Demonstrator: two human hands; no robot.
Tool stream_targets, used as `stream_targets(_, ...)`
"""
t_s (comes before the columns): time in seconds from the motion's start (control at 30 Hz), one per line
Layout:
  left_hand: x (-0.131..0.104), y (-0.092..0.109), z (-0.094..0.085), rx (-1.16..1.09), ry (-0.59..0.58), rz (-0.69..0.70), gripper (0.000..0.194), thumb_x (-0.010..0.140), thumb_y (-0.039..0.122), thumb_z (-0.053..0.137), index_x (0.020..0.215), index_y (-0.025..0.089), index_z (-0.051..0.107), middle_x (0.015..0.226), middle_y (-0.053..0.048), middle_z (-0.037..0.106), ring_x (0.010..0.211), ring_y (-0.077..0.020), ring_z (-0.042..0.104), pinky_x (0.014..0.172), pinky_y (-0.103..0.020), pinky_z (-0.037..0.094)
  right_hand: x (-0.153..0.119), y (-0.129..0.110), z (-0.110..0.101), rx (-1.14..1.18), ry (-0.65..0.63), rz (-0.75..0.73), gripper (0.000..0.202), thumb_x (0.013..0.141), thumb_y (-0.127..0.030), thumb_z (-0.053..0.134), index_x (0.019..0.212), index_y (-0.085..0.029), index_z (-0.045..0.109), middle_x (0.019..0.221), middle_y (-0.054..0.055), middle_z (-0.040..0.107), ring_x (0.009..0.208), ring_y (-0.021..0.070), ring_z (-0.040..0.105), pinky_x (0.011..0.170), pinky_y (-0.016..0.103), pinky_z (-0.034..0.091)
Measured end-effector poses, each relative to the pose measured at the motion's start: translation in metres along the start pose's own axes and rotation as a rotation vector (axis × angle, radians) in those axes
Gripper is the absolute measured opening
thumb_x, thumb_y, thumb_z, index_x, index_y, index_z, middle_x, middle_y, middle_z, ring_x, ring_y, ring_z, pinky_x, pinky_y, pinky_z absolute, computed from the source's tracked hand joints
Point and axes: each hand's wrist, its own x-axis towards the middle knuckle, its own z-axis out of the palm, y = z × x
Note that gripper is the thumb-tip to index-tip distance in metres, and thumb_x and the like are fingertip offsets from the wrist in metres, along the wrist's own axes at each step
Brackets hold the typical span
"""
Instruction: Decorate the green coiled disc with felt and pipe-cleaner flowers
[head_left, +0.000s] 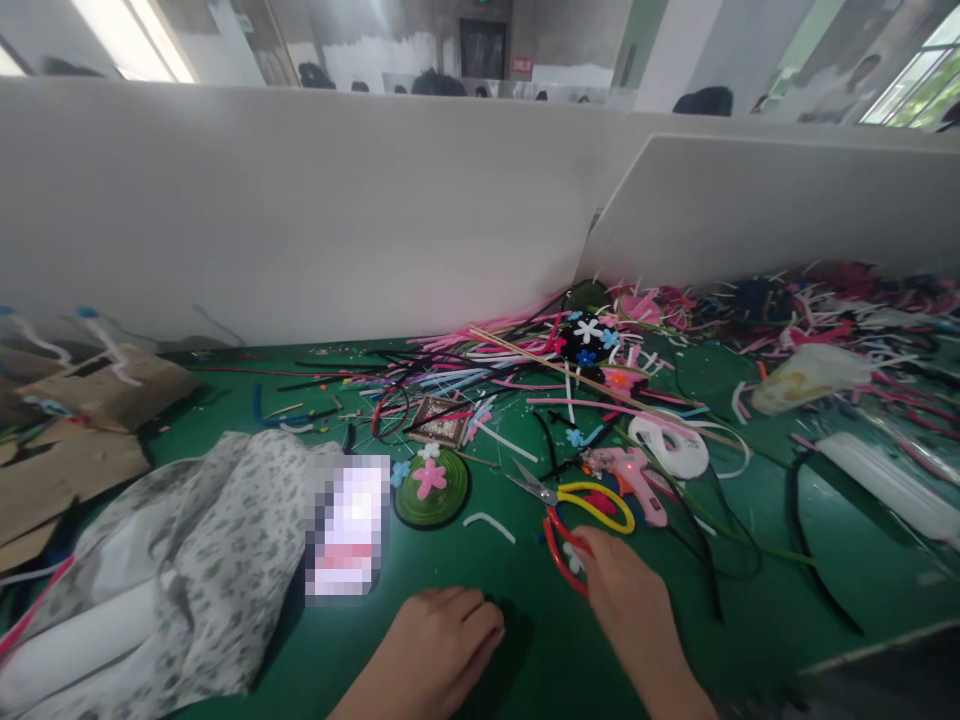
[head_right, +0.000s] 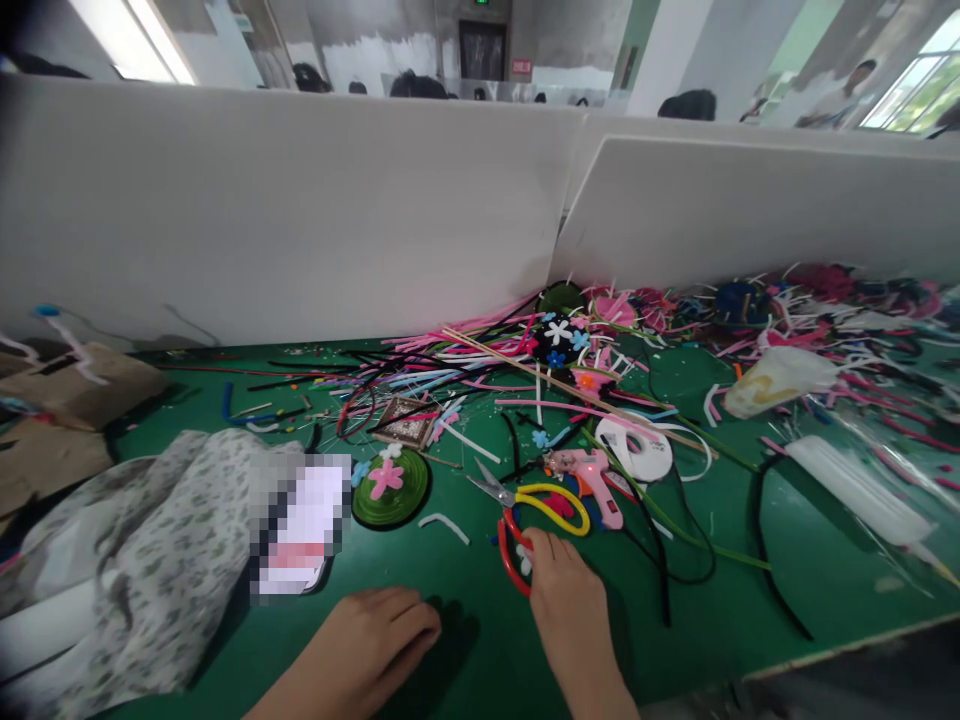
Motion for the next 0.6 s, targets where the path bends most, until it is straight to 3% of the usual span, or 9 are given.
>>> stream_targets(0.1,0.014,0.012,0.005,0.050,-0.003,0.010,0.016,0.096,0.018,0.044,0.086,0.022,0.057,0.076,0.000,0.065,0.066,-0.0183,0.062,0.058,-0.029,0.041,0.027,-0.001,-0.028,0.288,-0.158,0.196,0.016,0.077,-0.024,0.056,0.090,-0.025,0.065,0.084,0.002,0.073,0.071,0.0202,0.068,0.064,0.030,0.048)
stream_targets(0.23,0.060,0.033,0.016,0.057,-0.031,0.022,0.015,0.096,0.024,0.046,0.091,0.020,0.060,0.083,-0.004,0.067,0.076,-0.0203,0.065,0.062,-0.029,0.046,0.072,0.006,-0.060,0.441,-0.231,0.213,0.022,0.065,-0.018,0.058,0.085,-0.023,0.065,0.070,0.000,0.072,0.061,0.0175,0.066,0.057,0.026,0.048)
stream_targets(0.3,0.085,0.039,0.022,0.059,-0.038,-0.005,0.016,0.094,0.028,0.052,0.105,0.019,0.060,0.092,-0.007,0.068,0.085,-0.0237,0.066,0.065,-0.031,0.049,0.091,0.011,-0.069,0.495,-0.273,0.217,0.023,0.061,-0.015,0.055,0.081,-0.021,0.066,0.065,0.000,0.071,0.057,0.0166,0.065,0.054,0.024,0.046)
stream_targets(0.37,0.102,0.042,0.027,0.068,-0.040,-0.018,0.035,0.091,0.032,0.057,0.122,0.017,0.054,0.099,-0.011,0.068,0.086,-0.0271,0.066,0.064,-0.034,0.051,0.105,0.016,-0.074,0.538,-0.312,0.228,0.025,0.058,-0.013,0.053,0.077,-0.019,0.067,0.063,0.000,0.071,0.056,0.0160,0.064,0.053,0.023,0.045)
stream_targets(0.43,0.105,0.041,0.028,0.067,-0.054,0.011,0.038,0.088,0.034,0.061,0.122,0.018,0.056,0.098,-0.010,0.068,0.083,-0.0269,0.067,0.063,-0.034,0.051,0.114,0.021,-0.076,0.572,-0.339,0.237,0.025,0.056,-0.011,0.051,0.074,-0.018,0.067,0.062,0.000,0.071,0.057,0.0161,0.065,0.052,0.022,0.044)
stream_targets(0.53,0.096,0.037,0.022,0.054,-0.068,0.063,0.023,0.088,0.040,0.060,0.099,0.021,0.065,0.088,-0.006,0.068,0.077,-0.0238,0.067,0.062,-0.031,0.050,0.120,0.027,-0.079,0.618,-0.379,0.245,0.024,0.056,-0.012,0.051,0.074,-0.017,0.067,0.060,0.001,0.071,0.058,0.0161,0.065,0.051,0.021,0.042)
stream_targets(0.6,0.096,0.038,0.018,0.046,-0.056,0.063,0.024,0.090,0.042,0.054,0.094,0.022,0.065,0.086,-0.005,0.067,0.078,-0.0224,0.067,0.064,-0.031,0.050,0.121,0.028,-0.080,0.640,-0.409,0.249,0.025,0.057,-0.013,0.053,0.076,-0.016,0.068,0.059,0.001,0.071,0.057,0.0161,0.064,0.049,0.020,0.041)
